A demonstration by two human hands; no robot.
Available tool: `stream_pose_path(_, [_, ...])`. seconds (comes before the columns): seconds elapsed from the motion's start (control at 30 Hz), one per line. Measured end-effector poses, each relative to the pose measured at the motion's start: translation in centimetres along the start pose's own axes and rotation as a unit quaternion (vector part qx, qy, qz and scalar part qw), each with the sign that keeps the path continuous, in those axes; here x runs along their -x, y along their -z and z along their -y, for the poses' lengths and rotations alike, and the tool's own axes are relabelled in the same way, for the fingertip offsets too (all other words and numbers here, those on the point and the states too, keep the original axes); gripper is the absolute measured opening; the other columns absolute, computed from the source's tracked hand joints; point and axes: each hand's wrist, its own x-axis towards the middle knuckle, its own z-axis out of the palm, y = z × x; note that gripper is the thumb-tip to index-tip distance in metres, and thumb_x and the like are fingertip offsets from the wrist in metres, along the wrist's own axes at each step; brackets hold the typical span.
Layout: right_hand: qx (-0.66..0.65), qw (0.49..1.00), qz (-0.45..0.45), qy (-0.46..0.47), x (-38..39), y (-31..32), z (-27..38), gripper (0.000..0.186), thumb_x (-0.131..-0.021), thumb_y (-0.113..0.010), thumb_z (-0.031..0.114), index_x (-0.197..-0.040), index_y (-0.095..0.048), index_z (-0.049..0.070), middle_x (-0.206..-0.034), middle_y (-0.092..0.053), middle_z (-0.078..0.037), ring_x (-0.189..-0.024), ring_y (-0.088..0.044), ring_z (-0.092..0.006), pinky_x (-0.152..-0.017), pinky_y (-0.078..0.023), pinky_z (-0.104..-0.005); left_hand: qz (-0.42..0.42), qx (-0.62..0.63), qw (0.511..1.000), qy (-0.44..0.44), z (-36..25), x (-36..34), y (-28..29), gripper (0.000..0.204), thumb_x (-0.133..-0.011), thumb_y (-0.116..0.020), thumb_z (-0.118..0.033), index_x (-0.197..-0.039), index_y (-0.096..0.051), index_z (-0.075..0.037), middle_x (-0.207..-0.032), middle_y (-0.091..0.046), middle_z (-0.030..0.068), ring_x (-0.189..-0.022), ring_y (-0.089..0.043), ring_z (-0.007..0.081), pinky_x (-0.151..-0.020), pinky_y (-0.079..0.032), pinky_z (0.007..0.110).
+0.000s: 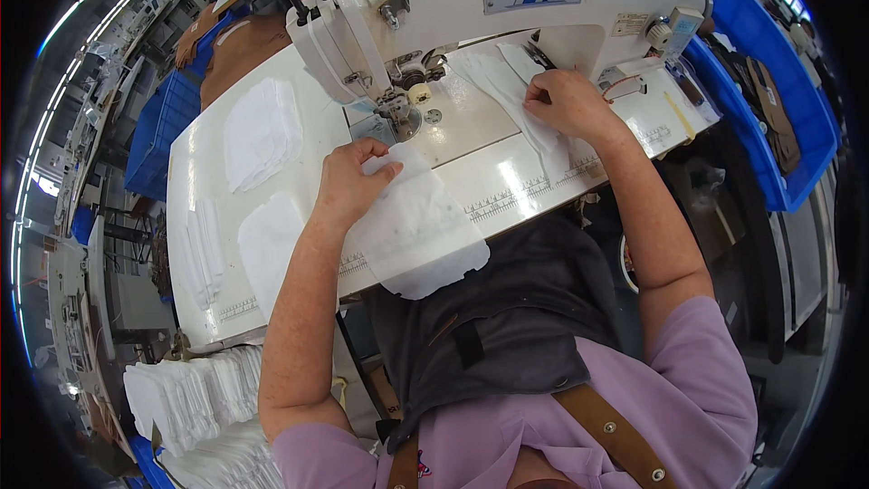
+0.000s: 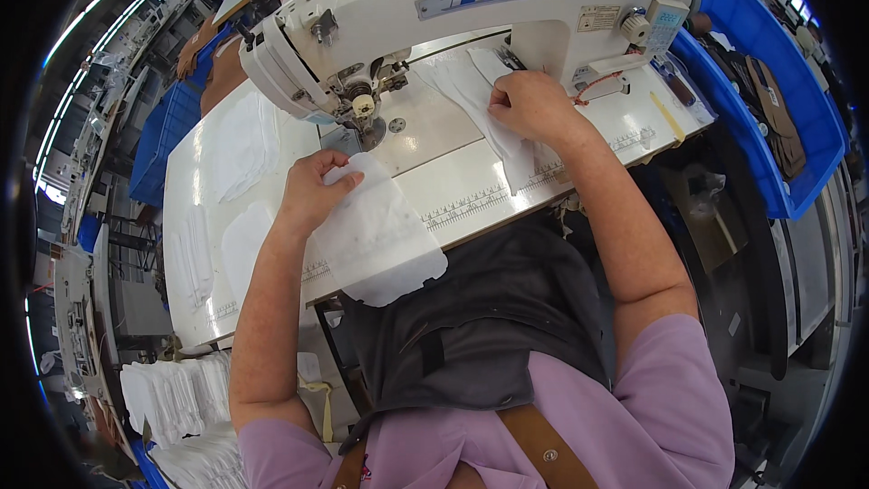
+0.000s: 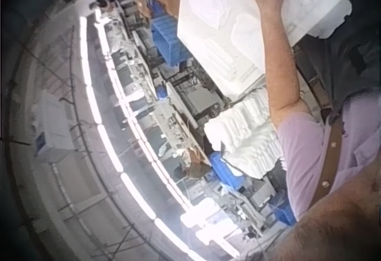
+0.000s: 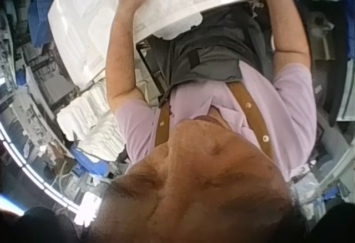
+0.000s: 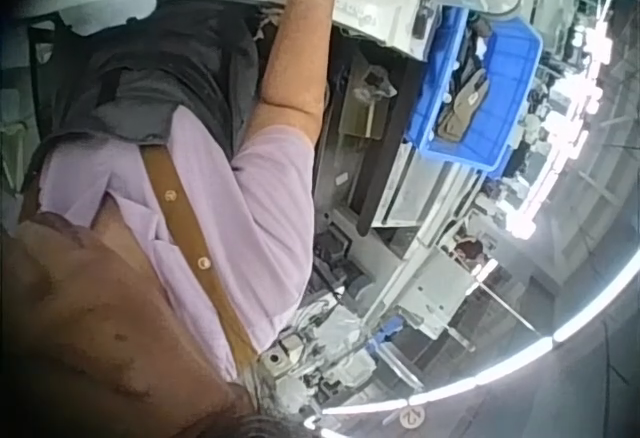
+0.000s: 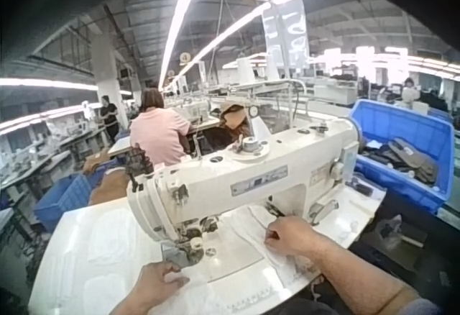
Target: The recorder is sewing white fabric pieces together using an industrial sewing machine and then counting a stack of finished parts.
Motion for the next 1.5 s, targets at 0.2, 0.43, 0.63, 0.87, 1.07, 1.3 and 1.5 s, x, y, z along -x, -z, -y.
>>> stream_pose_path(0.2, [-0.080, 0.994, -0.053, 0.061, 3.6, 2.6, 3.9, 0.011, -0.080, -0.069, 0.011, -0.085, -0.070, 0.001, -0.082, -0.069, -0.013, -0.078, -0.069, -0.0265, -0.072, -0.053, -0.0368, 0.012, 0.060, 0.998, 0.009, 1.3, -0.5, 0.2, 0.030, -0.078, -0.077, -0.015, -0.102, -0.066, 0.001, -0.089, -0.069, 0.0045, -0.082, -0.059, 0.0097, -0.077, -0.047, 0.028])
stream_pose_path(0.43, [-0.207, 0.954, -0.020, 0.217, 8.1, -0.9, 9.7, 0.010, -0.080, -0.069, 0.008, -0.084, -0.061, 0.005, -0.085, -0.062, -0.010, -0.079, -0.065, -0.0297, -0.069, -0.052, -0.0383, 0.058, 0.108, 0.992, 0.027, -0.3, -0.7, 0.8, 0.033, -0.080, -0.072, -0.007, -0.111, -0.063, -0.006, -0.087, -0.064, -0.0013, -0.075, -0.052, 0.0048, -0.075, -0.044, 0.024])
stream_pose_path(0.63, [-0.108, 0.961, -0.047, 0.251, 8.2, -5.3, 11.7, 0.015, -0.076, -0.072, 0.009, -0.082, -0.059, 0.007, -0.084, -0.059, -0.008, -0.078, -0.062, -0.0293, -0.068, -0.051, -0.0398, 0.086, 0.168, 0.982, 0.015, 1.4, -1.4, 0.9, 0.019, -0.081, -0.068, -0.006, -0.099, -0.064, -0.007, -0.085, -0.062, -0.0014, -0.074, -0.050, 0.0073, -0.075, -0.043, 0.023])
stream_pose_path(0.87, [-0.105, 0.959, -0.018, 0.264, 8.0, -5.3, 11.7, 0.017, -0.077, -0.073, 0.014, -0.084, -0.059, 0.007, -0.084, -0.060, -0.008, -0.077, -0.062, -0.0294, -0.067, -0.051, -0.0400, 0.078, 0.183, 0.972, 0.122, -0.7, -1.1, 1.3, 0.011, -0.081, -0.076, -0.010, -0.085, -0.068, -0.004, -0.081, -0.064, -0.0001, -0.076, -0.056, 0.0093, -0.072, -0.046, 0.026])
stream_pose_path(1.07, [-0.216, 0.959, 0.020, 0.183, 7.1, -5.1, 11.7, 0.030, -0.084, -0.072, 0.032, -0.095, -0.061, 0.006, -0.082, -0.061, -0.008, -0.085, -0.064, -0.0277, -0.069, -0.051, -0.0397, 0.055, 0.173, 0.983, 0.032, -2.4, 0.8, 2.0, 0.018, -0.075, -0.083, -0.008, -0.086, -0.071, 0.000, -0.078, -0.069, 0.0047, -0.075, -0.060, 0.0084, -0.067, -0.048, 0.024])
stream_pose_path(1.3, [-0.326, 0.928, -0.052, 0.170, 6.0, -5.6, 12.8, 0.022, -0.084, -0.076, 0.020, -0.097, -0.064, 0.007, -0.101, -0.060, -0.006, -0.090, -0.059, -0.0186, -0.075, -0.049, -0.0306, -0.003, 0.273, 0.962, 0.030, -3.3, 3.6, 2.9, 0.020, -0.075, -0.084, -0.004, -0.088, -0.070, 0.002, -0.084, -0.071, 0.0078, -0.076, -0.064, 0.0097, -0.071, -0.053, 0.023])
stream_pose_path(1.5, [-0.447, 0.887, 0.032, 0.111, 6.0, -5.6, 12.9, 0.011, -0.086, -0.072, 0.012, -0.088, -0.064, 0.004, -0.095, -0.063, -0.003, -0.086, -0.057, -0.0101, -0.078, -0.047, -0.0264, 0.002, 0.322, 0.947, 0.012, -4.1, 4.7, 3.8, 0.021, -0.075, -0.083, -0.001, -0.090, -0.068, 0.002, -0.089, -0.071, 0.0083, -0.084, -0.066, 0.0120, -0.076, -0.054, 0.025])
